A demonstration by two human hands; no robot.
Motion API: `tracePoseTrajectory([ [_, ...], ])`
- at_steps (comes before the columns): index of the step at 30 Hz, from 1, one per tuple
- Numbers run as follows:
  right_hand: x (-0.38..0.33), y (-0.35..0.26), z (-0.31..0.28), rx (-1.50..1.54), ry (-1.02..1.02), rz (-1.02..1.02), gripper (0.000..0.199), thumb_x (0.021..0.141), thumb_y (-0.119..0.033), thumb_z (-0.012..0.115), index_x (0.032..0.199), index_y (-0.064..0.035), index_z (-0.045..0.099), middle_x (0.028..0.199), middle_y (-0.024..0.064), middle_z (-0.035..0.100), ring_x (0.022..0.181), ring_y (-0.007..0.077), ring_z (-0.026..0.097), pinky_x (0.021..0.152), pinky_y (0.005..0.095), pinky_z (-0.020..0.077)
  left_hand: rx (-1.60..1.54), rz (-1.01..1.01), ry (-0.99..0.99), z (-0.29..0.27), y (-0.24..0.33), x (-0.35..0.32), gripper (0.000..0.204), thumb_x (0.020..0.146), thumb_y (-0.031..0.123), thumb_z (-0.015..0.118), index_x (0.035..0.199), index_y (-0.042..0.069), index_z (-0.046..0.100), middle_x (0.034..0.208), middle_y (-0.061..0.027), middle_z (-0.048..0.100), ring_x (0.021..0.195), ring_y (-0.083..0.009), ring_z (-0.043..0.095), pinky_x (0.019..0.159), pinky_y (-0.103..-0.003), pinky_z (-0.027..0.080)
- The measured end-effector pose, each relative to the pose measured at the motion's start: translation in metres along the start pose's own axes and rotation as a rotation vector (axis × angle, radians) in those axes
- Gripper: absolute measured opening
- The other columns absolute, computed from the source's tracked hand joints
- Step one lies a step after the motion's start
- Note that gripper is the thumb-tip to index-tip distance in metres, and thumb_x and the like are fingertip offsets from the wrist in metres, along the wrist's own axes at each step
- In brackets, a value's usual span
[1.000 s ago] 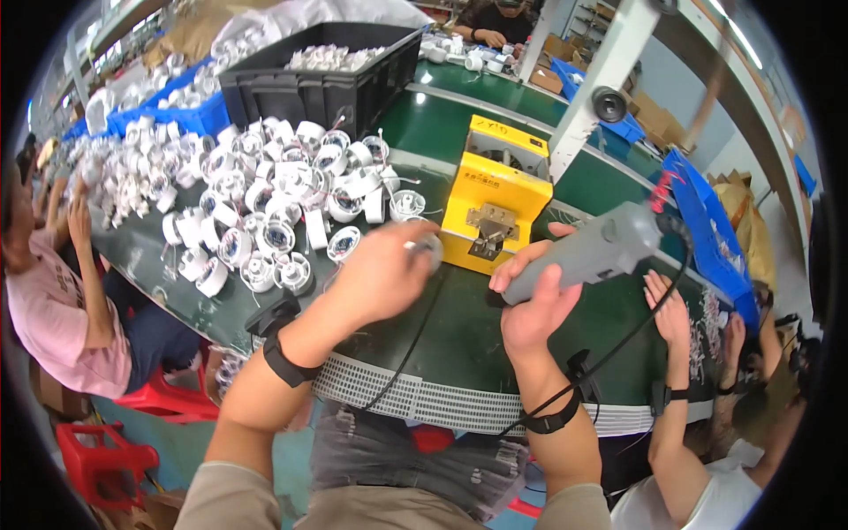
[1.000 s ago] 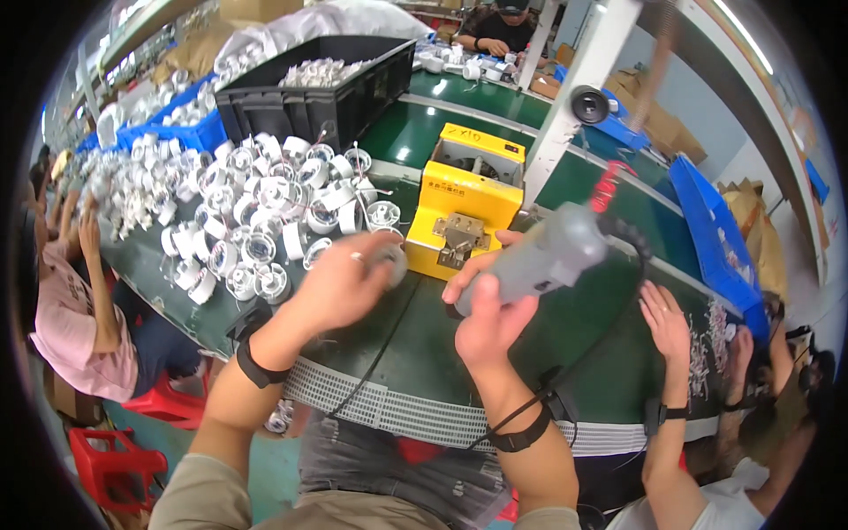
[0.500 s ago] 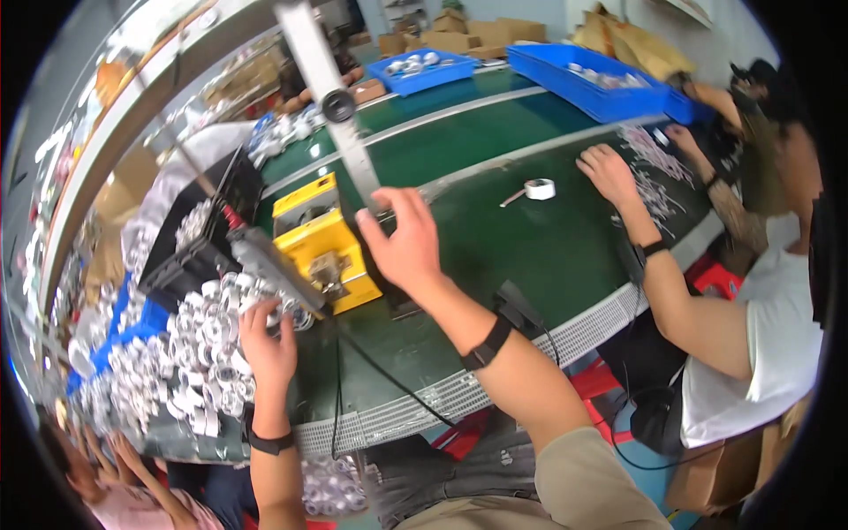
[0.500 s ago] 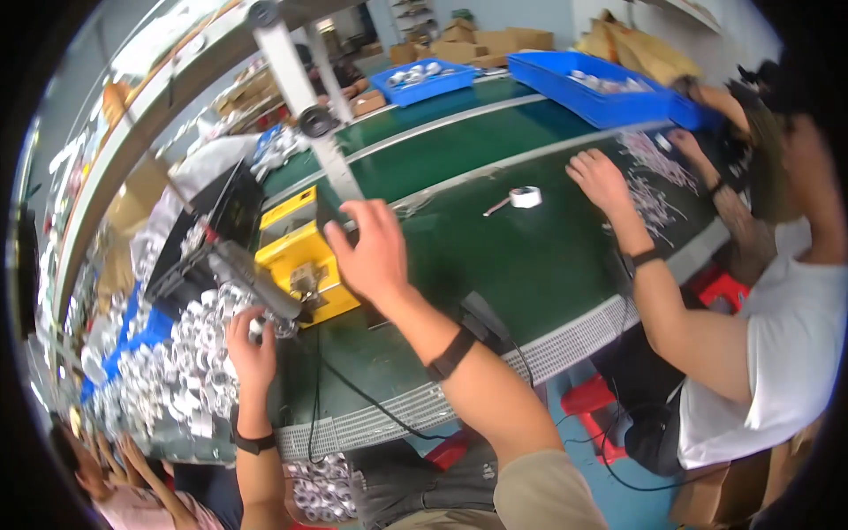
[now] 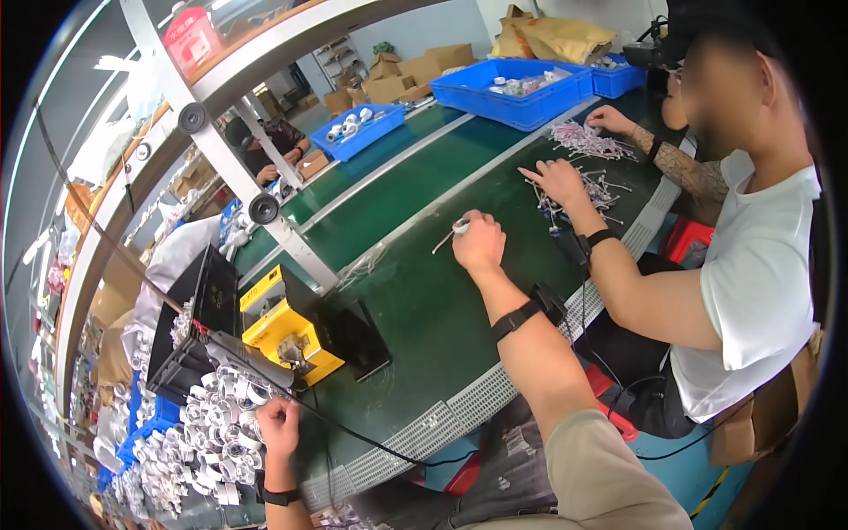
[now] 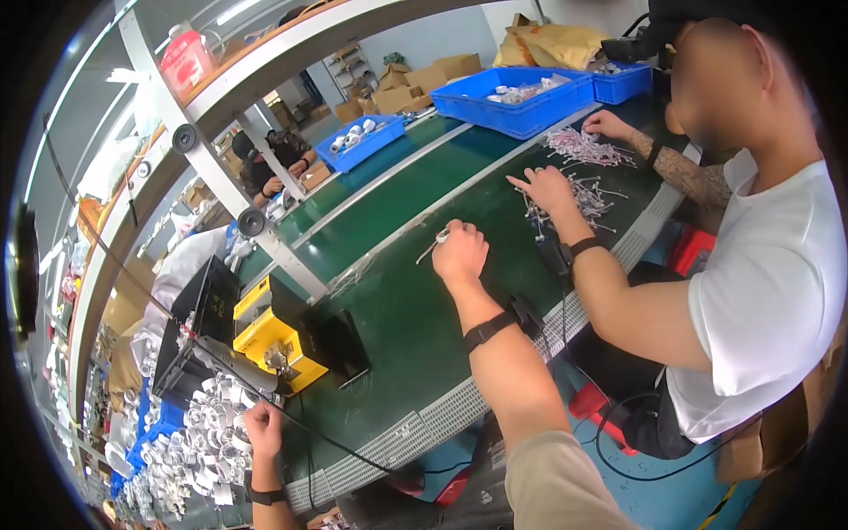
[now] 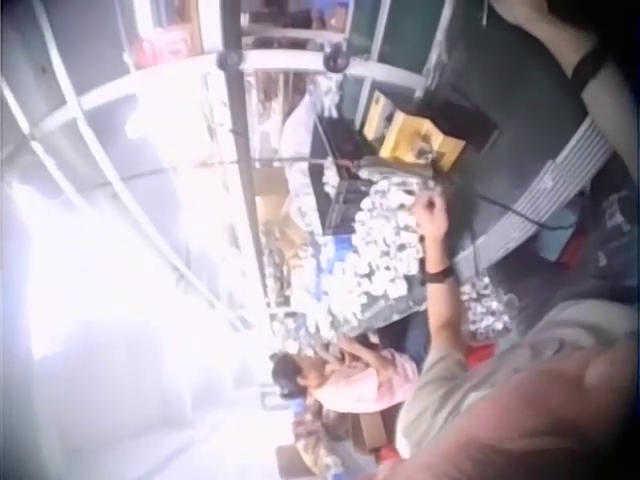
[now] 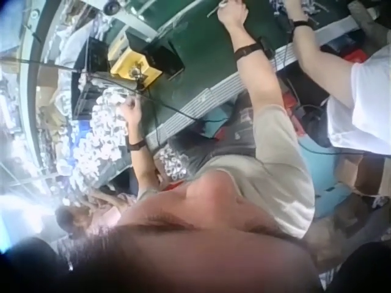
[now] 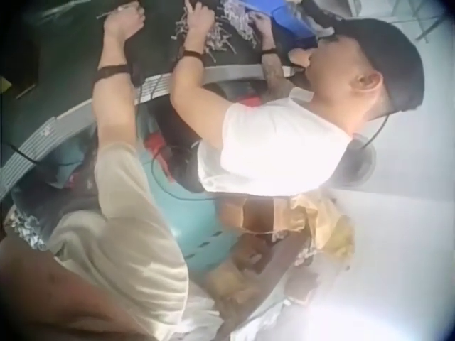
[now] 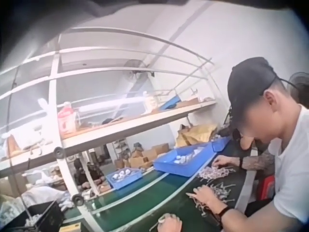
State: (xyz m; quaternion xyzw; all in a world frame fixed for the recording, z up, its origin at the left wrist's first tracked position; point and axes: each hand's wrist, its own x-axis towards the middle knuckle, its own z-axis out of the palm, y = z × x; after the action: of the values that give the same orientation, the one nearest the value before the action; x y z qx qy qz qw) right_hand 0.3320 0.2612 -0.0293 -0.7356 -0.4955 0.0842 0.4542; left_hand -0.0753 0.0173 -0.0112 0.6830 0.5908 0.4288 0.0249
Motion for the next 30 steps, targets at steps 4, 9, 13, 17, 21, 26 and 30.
tracePoseTrajectory([
  [4,-0.025,-0.034,-0.013,0.464,0.076,-0.311,0.035,0.071,-0.012,0.075,0.102,-0.0055,0.062,0.108,0.0151,0.062,0.098,0.0351,0.061,0.085,0.0408,0.0501,-0.273,-0.024,-0.252,0.009,0.029,-0.002,0.015,0.085,0.004,0.066,0.07,0.001,0.064,0.063,-0.0033,0.06,0.057,-0.0108,0.055,0.054,-0.026,0.042],
  [9,-0.104,-0.098,-0.029,0.775,-0.031,-0.762,0.042,0.068,-0.011,0.082,0.104,-0.0056,0.062,0.111,0.0139,0.061,0.099,0.0302,0.062,0.086,0.0363,0.0504,-0.751,-0.229,-0.636,0.024,0.07,0.012,0.038,0.094,0.018,0.061,0.126,-0.001,0.051,0.112,-0.0107,0.061,0.099,-0.0187,0.06,0.085,-0.032,0.049],
  [13,-0.159,-0.114,-0.033,0.824,-0.187,-1.043,0.046,0.064,-0.01,0.085,0.104,-0.0046,0.063,0.113,0.0163,0.06,0.1,0.0318,0.063,0.083,0.0381,0.0534,-1.119,-0.198,-0.541,0.046,0.081,0.026,0.072,0.098,0.03,0.054,0.152,0.004,0.014,0.147,-0.0131,0.035,0.129,-0.0248,0.043,0.105,-0.04,0.041],
  [17,-0.183,-0.109,-0.033,0.795,-0.33,-1.159,0.049,0.061,-0.011,0.086,0.105,-0.0065,0.063,0.112,0.0166,0.06,0.098,0.0328,0.063,0.081,0.0391,0.0543,-1.24,-0.356,-0.267,0.055,0.098,0.015,0.065,0.098,0.023,0.055,0.15,0.002,0.021,0.138,-0.0096,0.045,0.126,-0.0179,0.045,0.106,-0.034,0.037],
  [21,-0.189,-0.103,-0.02,0.722,-0.46,-1.205,0.049,0.06,-0.01,0.085,0.104,-0.0056,0.063,0.11,0.0166,0.06,0.097,0.0339,0.062,0.08,0.0402,0.0539,-1.16,-0.441,-0.181,0.052,0.095,0.007,0.051,0.097,0.013,0.055,0.143,0.003,0.037,0.125,-0.0068,0.056,0.11,-0.0155,0.055,0.092,-0.03,0.046],
  [26,-0.182,-0.091,-0.018,0.514,-0.454,-1.202,0.043,0.068,-0.015,0.082,0.104,-0.0047,0.061,0.112,0.0179,0.059,0.103,0.0346,0.059,0.09,0.0426,0.0482,-0.941,-0.271,-0.123,0.074,0.078,0.022,0.04,0.094,0.011,0.059,0.13,-0.003,0.049,0.113,-0.0109,0.063,0.107,-0.0164,0.059,0.09,-0.031,0.05],
  [30,-0.192,-0.114,-0.008,0.477,-0.528,-1.247,0.047,0.069,-0.005,0.077,0.113,-0.0042,0.059,0.121,0.0182,0.058,0.113,0.0337,0.056,0.099,0.0406,0.0419,-0.872,-0.386,-0.041,0.059,0.066,0.022,0.028,0.086,0.012,0.062,0.11,-0.003,0.062,0.097,-0.0107,0.069,0.091,-0.0198,0.066,0.079,-0.03,0.052],
])
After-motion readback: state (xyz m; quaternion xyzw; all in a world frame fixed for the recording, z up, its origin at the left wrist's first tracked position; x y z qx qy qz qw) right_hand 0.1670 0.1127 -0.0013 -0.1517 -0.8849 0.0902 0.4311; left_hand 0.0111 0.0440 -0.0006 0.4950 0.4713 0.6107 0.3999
